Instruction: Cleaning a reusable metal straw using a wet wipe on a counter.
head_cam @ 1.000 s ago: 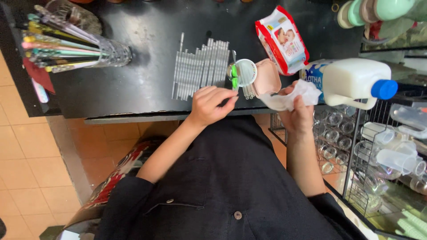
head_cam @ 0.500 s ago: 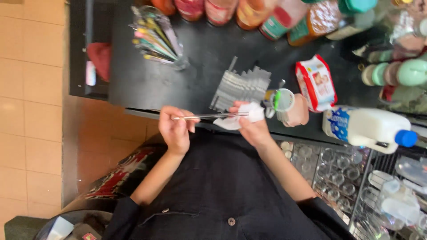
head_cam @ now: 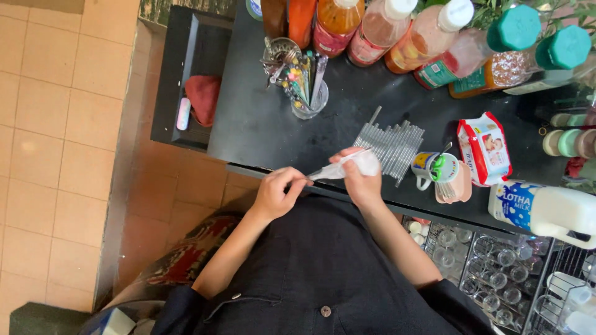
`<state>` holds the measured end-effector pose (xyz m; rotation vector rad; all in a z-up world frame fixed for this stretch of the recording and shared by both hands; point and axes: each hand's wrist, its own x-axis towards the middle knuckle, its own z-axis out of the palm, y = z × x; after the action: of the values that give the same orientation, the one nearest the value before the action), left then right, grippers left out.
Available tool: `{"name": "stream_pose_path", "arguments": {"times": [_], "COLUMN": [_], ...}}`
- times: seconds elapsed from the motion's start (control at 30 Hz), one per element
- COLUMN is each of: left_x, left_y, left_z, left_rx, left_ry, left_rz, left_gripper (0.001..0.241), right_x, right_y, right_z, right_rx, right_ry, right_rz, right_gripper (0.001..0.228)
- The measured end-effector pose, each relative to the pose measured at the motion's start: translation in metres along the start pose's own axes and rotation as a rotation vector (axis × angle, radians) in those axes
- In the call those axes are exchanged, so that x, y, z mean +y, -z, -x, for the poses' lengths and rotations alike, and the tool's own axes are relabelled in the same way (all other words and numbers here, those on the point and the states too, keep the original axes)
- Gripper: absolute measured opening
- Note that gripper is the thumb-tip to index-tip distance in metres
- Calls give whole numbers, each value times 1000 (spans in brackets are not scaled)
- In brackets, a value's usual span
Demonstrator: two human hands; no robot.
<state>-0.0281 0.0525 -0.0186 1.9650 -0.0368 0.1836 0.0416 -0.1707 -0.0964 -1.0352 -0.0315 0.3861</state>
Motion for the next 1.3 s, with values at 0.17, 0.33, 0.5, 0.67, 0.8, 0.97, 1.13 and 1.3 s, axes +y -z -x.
{"name": "stream_pose_path", "arguments": {"times": [0.17, 0.33, 0.5, 0.67, 0.8, 0.97, 1.13, 1.3], "left_x": [-2, 9, 15, 1, 11, 23, 7, 21], "left_y": [7, 1, -16, -37, -56, -90, -137, -169], "left_z": [-13, -25, -36, -31, -26, -28, -21, -26], "left_rx": [-135, -171, -112, -167, -175, -222, -281, -305], "left_ry": [-100, -64, -69, -30, 6, 26, 183, 184], "left_rz": [33, 63, -5, -122, -116, 151, 537, 655], "left_gripper": [7, 9, 16, 23, 22, 12, 25, 28], "right_x": [-18, -32, -43, -66, -77, -86, -90, -108], "right_y": [-6, -23, -24, -4, 46, 67, 77, 79], "right_z": [-14, -6, 11, 21, 30, 43, 46, 50], "right_rx": [113, 248, 7, 60, 261, 250, 228, 30], "right_ry": [153, 171, 100, -33, 166, 275, 333, 5], "right_rz": [-111, -149, 299, 482, 491, 510, 430, 475], "right_gripper": [27, 30, 21, 26, 23, 20, 16, 19]}}
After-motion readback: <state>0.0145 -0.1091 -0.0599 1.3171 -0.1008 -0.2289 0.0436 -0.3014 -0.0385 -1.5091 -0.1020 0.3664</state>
